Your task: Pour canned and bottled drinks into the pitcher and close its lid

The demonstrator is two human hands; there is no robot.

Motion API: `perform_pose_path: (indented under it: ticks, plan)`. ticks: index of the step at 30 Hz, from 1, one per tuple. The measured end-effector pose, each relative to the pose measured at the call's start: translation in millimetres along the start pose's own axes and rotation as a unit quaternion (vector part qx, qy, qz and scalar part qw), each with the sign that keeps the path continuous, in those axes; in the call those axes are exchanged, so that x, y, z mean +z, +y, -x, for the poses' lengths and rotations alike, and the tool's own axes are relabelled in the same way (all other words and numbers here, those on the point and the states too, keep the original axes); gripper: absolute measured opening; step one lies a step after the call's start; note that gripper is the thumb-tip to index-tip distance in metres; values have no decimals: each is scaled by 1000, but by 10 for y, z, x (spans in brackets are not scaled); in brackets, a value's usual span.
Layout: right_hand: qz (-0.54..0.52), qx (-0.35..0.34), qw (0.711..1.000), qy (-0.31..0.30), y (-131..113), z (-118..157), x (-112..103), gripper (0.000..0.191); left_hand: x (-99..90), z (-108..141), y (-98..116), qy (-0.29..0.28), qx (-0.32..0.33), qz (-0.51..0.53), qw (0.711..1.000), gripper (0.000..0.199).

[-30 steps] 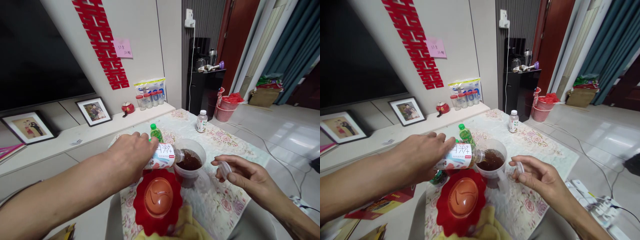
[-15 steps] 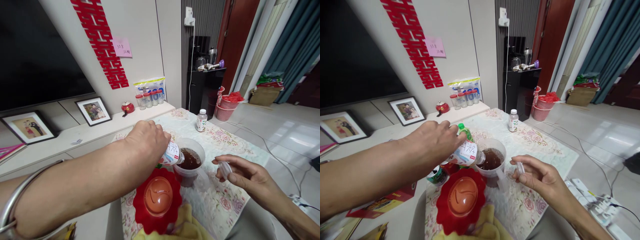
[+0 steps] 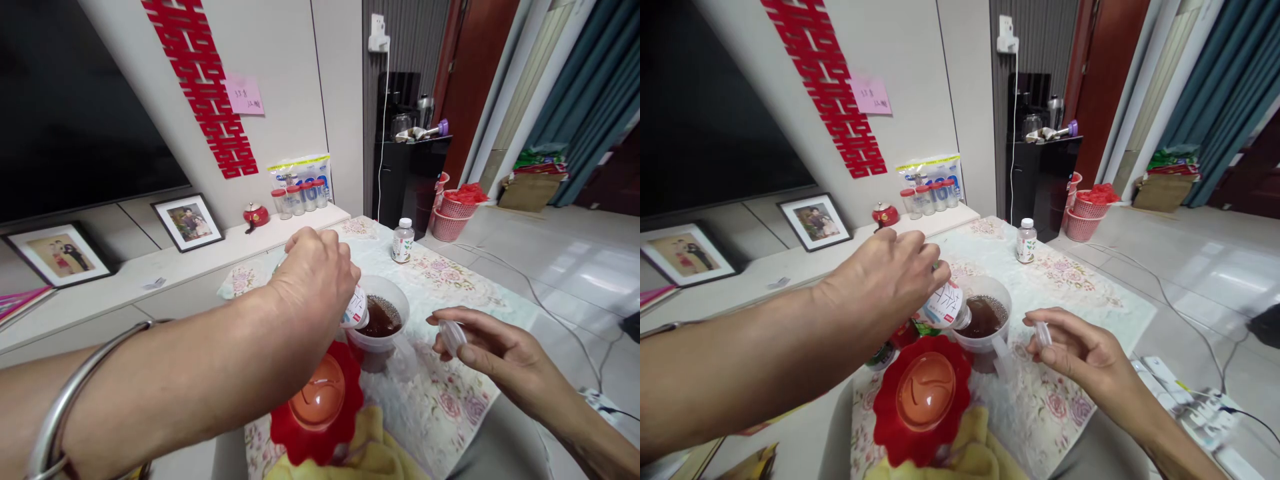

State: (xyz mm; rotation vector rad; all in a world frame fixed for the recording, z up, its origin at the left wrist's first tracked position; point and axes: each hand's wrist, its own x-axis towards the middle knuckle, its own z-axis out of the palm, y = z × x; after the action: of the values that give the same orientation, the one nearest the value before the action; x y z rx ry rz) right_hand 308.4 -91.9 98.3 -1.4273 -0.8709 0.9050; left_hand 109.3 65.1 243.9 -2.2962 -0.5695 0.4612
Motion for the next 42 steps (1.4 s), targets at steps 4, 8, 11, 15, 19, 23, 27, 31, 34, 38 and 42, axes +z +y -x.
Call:
perform_pose_path:
  ticks: [4,8,11,15,19,23,27,31,34,38,42]
  plan:
    - [-5,5,1000,5,-16,8,20,47,69,31,3,42,-13,2,999,53]
    - [-18,-1,1000,-23,35,-32,-1,44,123,68,-13,41,-6,2,999,49]
    - [-21,-16,999,-42,92,-73,-34,41,146,94,-37,21,8,-7,1000,61]
    - [-5,-37,998,-45,140,-95,-65,39,254,108,-93,-27,0,68,997,70]
    - [8,-32,999,-35,114,-86,-42,39,503,133,-137,-66,-31,191,979,58]
    - [42,-32,998,-36,40,-117,5,45,793,235,-107,-87,-70,365,924,48]
    - [95,-66,992,-51,-53,-208,90,46,1062,397,71,-23,-96,544,833,46]
    - [159,-177,970,-40,-178,-321,267,40,1266,535,376,28,-105,655,748,51]
    - [206,-286,933,-71,-274,-383,414,35,1365,603,585,38,-106,688,717,46]
    - [254,-366,884,-139,-368,-403,521,34,1458,676,730,65,-90,701,704,49]
    - [279,-375,865,-184,-430,-386,557,31,1507,728,806,116,-89,685,713,55]
